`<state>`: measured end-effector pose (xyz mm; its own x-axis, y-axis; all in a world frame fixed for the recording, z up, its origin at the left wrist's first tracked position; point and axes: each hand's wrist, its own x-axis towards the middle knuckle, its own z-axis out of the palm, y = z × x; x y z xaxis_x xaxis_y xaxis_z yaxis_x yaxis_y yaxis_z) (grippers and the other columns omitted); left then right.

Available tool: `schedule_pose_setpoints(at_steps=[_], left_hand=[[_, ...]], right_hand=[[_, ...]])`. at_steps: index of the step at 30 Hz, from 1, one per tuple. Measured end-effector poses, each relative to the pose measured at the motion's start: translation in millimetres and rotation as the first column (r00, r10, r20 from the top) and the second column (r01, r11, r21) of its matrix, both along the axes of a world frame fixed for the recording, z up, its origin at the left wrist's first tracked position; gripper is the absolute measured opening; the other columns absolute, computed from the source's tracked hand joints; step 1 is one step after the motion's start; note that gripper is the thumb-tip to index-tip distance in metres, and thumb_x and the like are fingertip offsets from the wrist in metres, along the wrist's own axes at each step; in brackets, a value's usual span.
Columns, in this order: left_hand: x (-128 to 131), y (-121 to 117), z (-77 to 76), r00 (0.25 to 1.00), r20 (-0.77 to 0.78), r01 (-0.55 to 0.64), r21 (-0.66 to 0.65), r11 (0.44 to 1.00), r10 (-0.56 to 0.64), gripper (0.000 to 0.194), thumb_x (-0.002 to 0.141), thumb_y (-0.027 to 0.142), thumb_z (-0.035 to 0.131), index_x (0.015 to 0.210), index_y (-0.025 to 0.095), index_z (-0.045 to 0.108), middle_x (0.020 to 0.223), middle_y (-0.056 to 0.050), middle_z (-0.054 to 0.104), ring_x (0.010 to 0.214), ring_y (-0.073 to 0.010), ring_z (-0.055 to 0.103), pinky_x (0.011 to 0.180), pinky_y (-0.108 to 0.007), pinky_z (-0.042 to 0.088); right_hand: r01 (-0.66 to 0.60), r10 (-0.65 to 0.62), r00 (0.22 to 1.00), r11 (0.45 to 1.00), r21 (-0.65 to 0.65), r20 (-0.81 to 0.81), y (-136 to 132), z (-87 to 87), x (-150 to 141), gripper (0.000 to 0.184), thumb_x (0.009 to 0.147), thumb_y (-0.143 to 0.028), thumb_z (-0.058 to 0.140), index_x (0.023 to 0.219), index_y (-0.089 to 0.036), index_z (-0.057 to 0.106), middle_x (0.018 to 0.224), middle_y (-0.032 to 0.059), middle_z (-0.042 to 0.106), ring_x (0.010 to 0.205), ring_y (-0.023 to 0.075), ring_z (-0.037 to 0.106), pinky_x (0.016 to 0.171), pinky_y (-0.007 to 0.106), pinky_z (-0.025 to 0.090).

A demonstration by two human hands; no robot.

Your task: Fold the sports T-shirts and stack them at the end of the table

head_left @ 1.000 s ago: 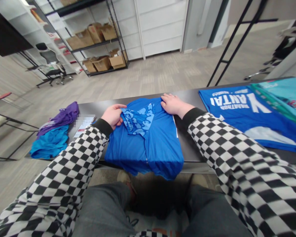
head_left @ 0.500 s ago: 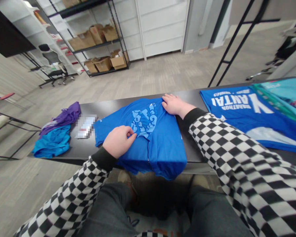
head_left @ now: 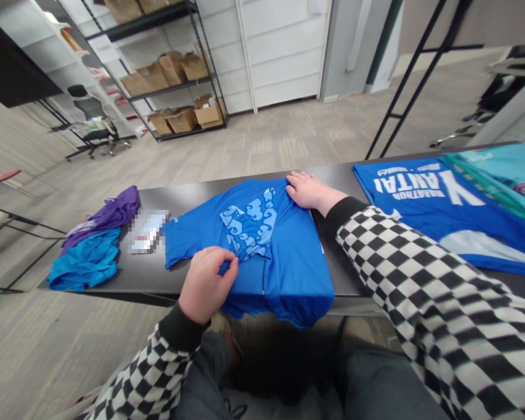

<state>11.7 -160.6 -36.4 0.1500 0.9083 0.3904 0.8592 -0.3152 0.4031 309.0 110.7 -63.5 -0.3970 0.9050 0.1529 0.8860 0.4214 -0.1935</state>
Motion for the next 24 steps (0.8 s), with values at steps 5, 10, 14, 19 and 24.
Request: schedule_pose_setpoints(at_steps=[5, 10, 14, 19, 24], left_hand=[[1.8, -2.2, 17.3, 0.974, -0.192, 0.105, -0.079, 0.991, -0.119, 0.018, 0.106, 0.03, 0.064, 0.09, 0.027, 0.071, 0.097, -0.007, 0.082, 0.1, -0.0293, 0.074, 0.097, -0.049, 0.052], [4.4, 14.2, 46.1, 0.958, -0.273, 0.055, -0.11, 0.992, -0.083, 0.035, 0.111, 0.045, 0.06, 0.083, 0.026, 0.069, 0.088, -0.007, 0.078, 0.091, -0.0299, 0.072, 0.091, -0.046, 0.054], [4.0, 50.0, 43.9, 0.984, -0.138, 0.113, -0.018, 0.993, -0.115, 0.04, 0.116, 0.042, 0.045, 0.131, 0.023, 0.077, 0.14, -0.013, 0.079, 0.134, -0.0297, 0.071, 0.12, -0.045, 0.053], [-6.8, 72.9, 8.9, 0.947, -0.315, -0.025, -0.264, 0.964, -0.062, 0.069, 0.114, 0.052, 0.046, 0.173, 0.016, 0.051, 0.185, -0.018, 0.04, 0.173, -0.0398, 0.035, 0.139, -0.061, 0.032], [-16.8, 58.2, 2.6, 0.913, -0.407, -0.138, -0.311, 0.94, -0.001, 0.076, 0.114, 0.062, 0.045, 0.178, 0.022, 0.044, 0.186, -0.016, 0.036, 0.173, -0.0416, 0.035, 0.139, -0.068, 0.026]], right_hand=[[0.011, -0.011, 1.0, 0.999, -0.03, 0.01, -4.3, 4.4, -0.8, 0.063, 0.116, -0.04, 0.035, 0.17, -0.014, 0.055, 0.183, 0.0186, 0.043, 0.168, 0.042, 0.042, 0.135, 0.068, 0.036], [0.011, -0.011, 1.0, 1.0, -0.027, 0.028, -5.3, 5.5, -0.6, 0.064, 0.115, -0.04, 0.036, 0.169, -0.012, 0.055, 0.183, 0.019, 0.043, 0.169, 0.0407, 0.041, 0.136, 0.065, 0.035], [0.017, -0.016, 1.0, 0.999, -0.047, 0.019, -5.4, 6.0, 1.1, 0.064, 0.116, -0.041, 0.035, 0.173, -0.014, 0.052, 0.184, 0.0175, 0.04, 0.17, 0.0407, 0.039, 0.136, 0.067, 0.034], [0.017, -0.015, 1.0, 0.999, -0.052, 0.027, -4.5, 5.7, 2.6, 0.065, 0.117, -0.043, 0.035, 0.174, -0.015, 0.05, 0.185, 0.0166, 0.04, 0.17, 0.0401, 0.039, 0.137, 0.065, 0.033], [0.023, -0.021, 1.0, 0.998, -0.058, 0.022, -3.7, 6.0, 0.8, 0.066, 0.116, -0.041, 0.035, 0.173, -0.012, 0.051, 0.184, 0.0192, 0.04, 0.17, 0.0412, 0.038, 0.136, 0.067, 0.034]])
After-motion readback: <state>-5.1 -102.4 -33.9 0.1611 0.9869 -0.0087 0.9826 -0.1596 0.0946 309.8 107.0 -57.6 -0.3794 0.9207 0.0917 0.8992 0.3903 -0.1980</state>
